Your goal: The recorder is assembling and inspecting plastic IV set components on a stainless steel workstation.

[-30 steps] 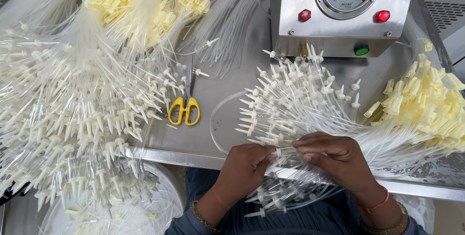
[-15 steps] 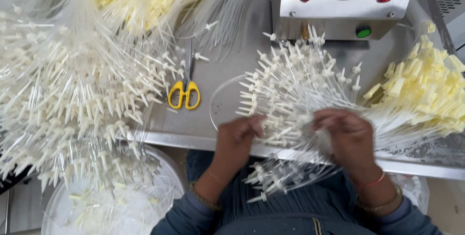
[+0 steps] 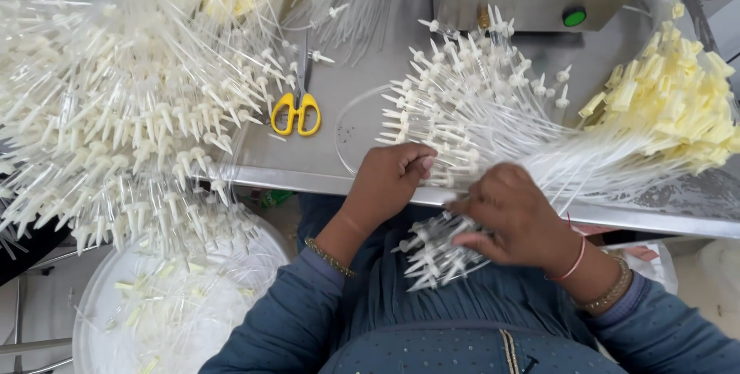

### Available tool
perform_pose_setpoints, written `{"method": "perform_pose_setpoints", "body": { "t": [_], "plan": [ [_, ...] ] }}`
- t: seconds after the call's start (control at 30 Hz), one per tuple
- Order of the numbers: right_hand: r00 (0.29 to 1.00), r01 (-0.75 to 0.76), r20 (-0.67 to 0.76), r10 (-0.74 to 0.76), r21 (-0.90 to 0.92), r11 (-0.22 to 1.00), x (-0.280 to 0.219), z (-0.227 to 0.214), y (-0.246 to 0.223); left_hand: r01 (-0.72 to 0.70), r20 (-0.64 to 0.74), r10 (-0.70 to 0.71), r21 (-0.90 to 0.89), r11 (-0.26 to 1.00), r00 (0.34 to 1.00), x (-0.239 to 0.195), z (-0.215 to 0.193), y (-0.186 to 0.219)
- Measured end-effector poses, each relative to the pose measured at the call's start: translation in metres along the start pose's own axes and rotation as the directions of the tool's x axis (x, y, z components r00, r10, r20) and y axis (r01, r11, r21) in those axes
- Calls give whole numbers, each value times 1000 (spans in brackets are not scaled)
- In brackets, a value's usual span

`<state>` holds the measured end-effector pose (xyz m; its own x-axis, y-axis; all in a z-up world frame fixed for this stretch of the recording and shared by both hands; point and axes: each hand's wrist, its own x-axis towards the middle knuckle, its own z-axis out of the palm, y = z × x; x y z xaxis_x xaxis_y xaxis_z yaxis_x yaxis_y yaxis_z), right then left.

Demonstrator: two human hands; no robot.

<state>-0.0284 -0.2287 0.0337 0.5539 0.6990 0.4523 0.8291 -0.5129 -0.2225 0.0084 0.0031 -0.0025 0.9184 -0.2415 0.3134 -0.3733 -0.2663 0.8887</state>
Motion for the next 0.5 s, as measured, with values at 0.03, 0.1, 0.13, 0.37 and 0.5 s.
{"method": "perform_pose_setpoints", "body": {
  "t": [0.03, 0.1, 0.13, 0.37, 0.5],
  "plan": [
    [1000, -6, 3, 6, 0, 1000, -11, 5, 0, 2, 4, -2, -4, 1000, 1000, 0, 1, -1],
    [985, 166, 57, -163, -61, 984, -32, 16, -1, 30, -21, -30, 17, 999, 999, 2, 3, -5],
    [986, 162, 60, -158, -61, 985, -38, 20, 2, 32, -18, -31, 14, 999, 999, 2, 4, -3],
    [924, 357, 126, -362, -626, 693, -71, 53, 29, 21, -33, -20, 28, 999, 999, 2, 6, -6],
    [943, 311, 138, -304, -695, 649, -78, 55, 19, 14, -41, -10, 101, 995, 999, -1, 6, 0]
  ]
}}
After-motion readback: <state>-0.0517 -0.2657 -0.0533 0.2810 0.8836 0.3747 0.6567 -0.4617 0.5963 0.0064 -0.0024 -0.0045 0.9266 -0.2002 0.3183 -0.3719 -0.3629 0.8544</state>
